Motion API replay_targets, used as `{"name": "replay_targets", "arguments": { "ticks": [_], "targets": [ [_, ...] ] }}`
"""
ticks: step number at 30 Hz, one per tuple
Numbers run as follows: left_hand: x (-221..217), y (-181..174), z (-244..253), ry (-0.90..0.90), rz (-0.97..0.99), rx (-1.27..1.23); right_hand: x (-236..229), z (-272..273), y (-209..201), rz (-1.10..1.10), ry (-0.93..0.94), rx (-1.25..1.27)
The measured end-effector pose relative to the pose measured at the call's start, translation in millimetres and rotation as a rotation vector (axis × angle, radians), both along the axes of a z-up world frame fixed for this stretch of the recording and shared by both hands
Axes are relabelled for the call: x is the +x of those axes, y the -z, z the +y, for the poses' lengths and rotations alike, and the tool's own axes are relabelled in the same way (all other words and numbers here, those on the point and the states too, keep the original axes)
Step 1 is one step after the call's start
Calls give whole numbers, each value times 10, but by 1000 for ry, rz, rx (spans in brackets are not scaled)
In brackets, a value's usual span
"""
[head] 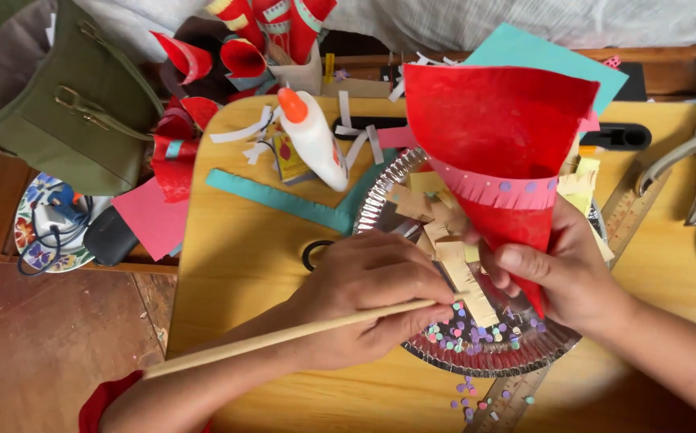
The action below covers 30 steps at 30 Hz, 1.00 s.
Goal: Assembling a decorative red paper cone by applying glue and attaching paper strips using a wooden stick.
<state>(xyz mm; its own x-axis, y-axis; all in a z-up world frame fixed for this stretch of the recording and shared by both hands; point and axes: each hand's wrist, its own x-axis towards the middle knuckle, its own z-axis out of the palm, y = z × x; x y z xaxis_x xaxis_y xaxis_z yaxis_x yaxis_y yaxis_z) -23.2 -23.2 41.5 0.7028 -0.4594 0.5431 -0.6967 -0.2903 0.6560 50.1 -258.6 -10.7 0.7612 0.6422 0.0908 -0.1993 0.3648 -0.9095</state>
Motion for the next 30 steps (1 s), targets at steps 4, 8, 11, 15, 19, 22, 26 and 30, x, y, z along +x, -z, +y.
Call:
{"name": "replay_targets", "arguments": {
  "ticks": [4, 8, 11, 15, 19, 22, 26, 30],
  "targets": [
    [38, 213, -68, 81, 30, 45, 34, -49, 112, 45, 43, -39],
    [44, 341, -86, 108, 12, 198, 27, -44, 133, 55, 37, 33],
    [40, 419, -125, 122, 19, 224, 8, -32, 140, 68, 42, 62],
    [22, 492, -148, 110, -2, 287, 9, -10, 135, 24, 42, 50],
    [17, 517, -163, 113, -14, 301, 0, -5, 144, 40, 51, 34],
    [12, 576, -175, 116, -9, 320, -3, 0, 146, 36, 49, 35],
    [17, 577, -180, 98, -38, 327, -4, 5, 152, 20, 57, 30],
    [51, 348, -130, 123, 10, 127, -1, 4, 135, 36, 61, 15]
  ]
}}
